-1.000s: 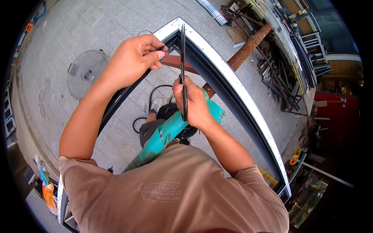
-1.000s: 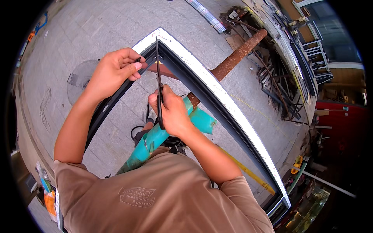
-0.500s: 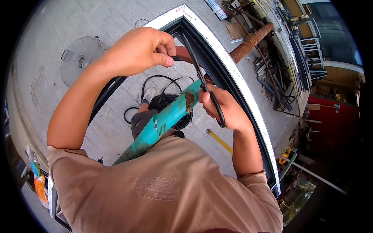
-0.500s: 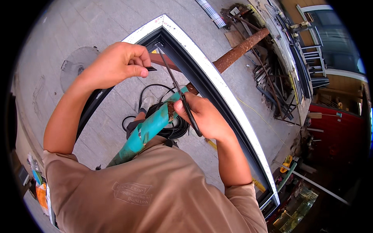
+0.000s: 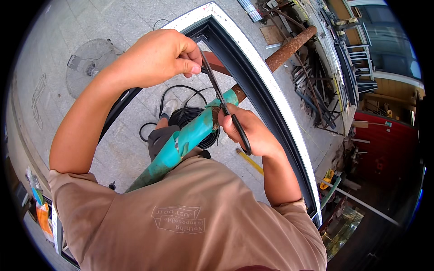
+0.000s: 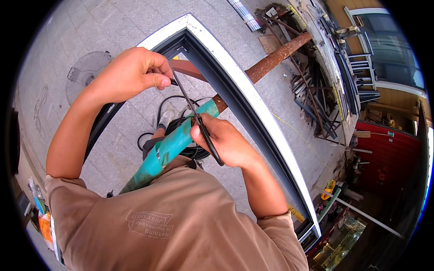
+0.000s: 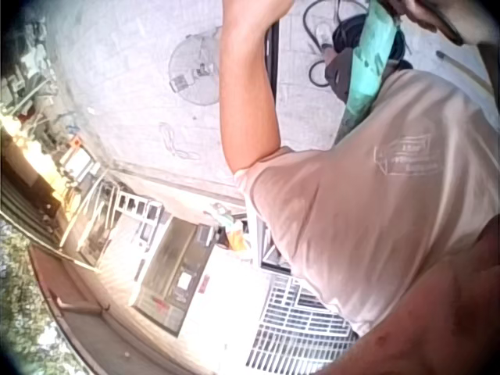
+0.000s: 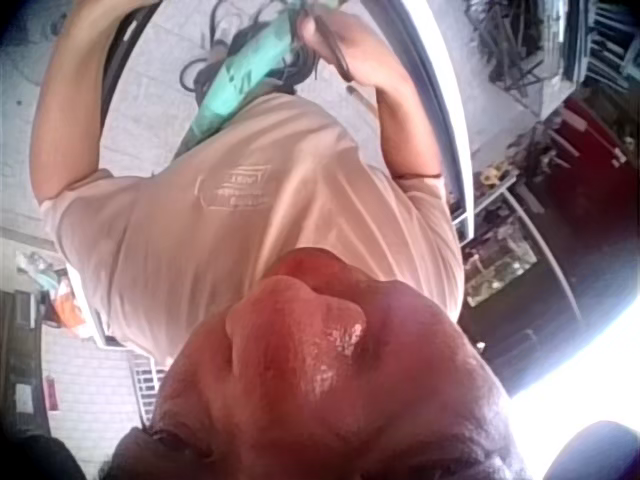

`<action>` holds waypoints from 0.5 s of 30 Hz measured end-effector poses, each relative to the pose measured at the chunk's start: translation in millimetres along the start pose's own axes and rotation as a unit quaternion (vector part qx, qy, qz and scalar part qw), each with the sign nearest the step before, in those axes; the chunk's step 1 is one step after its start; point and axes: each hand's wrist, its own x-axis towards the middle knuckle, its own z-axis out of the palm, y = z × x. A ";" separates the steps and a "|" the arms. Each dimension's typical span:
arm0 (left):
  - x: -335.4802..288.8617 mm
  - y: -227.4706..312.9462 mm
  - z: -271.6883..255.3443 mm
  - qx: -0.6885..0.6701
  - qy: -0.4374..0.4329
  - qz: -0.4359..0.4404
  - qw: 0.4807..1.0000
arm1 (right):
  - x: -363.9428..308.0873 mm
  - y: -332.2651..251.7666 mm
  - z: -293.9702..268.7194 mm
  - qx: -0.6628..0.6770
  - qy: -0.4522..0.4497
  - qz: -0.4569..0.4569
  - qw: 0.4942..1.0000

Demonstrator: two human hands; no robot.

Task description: The person installs a black rubber seal into the frame of a white window using their hands and trims the excess rubber with shears.

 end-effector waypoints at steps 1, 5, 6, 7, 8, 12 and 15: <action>0.4 0.2 0.6 0.001 0.001 0.000 1.000 | -0.2 0.1 0.4 -0.010 0.004 -0.002 1.000; 1.1 0.8 0.2 -0.002 0.002 0.000 1.000 | -0.1 6.2 3.1 -0.036 0.019 -0.006 0.999; 1.4 0.1 0.3 -0.003 0.001 0.001 1.000 | 0.0 8.4 3.9 -0.039 0.023 -0.006 0.999; 1.4 0.2 0.3 -0.003 0.001 0.002 1.000 | -0.1 9.5 4.7 -0.041 0.025 -0.008 0.999; 1.7 0.6 0.2 -0.002 0.000 0.000 1.000 | -0.3 10.4 5.4 -0.042 0.028 -0.009 0.999; 1.7 0.6 0.0 -0.001 -0.002 -0.005 1.000 | 0.3 12.3 5.6 -0.055 0.027 -0.003 0.998; 1.9 3.1 -0.8 0.008 -0.005 -0.010 1.000 | -0.5 6.3 5.9 -0.037 0.028 0.000 0.999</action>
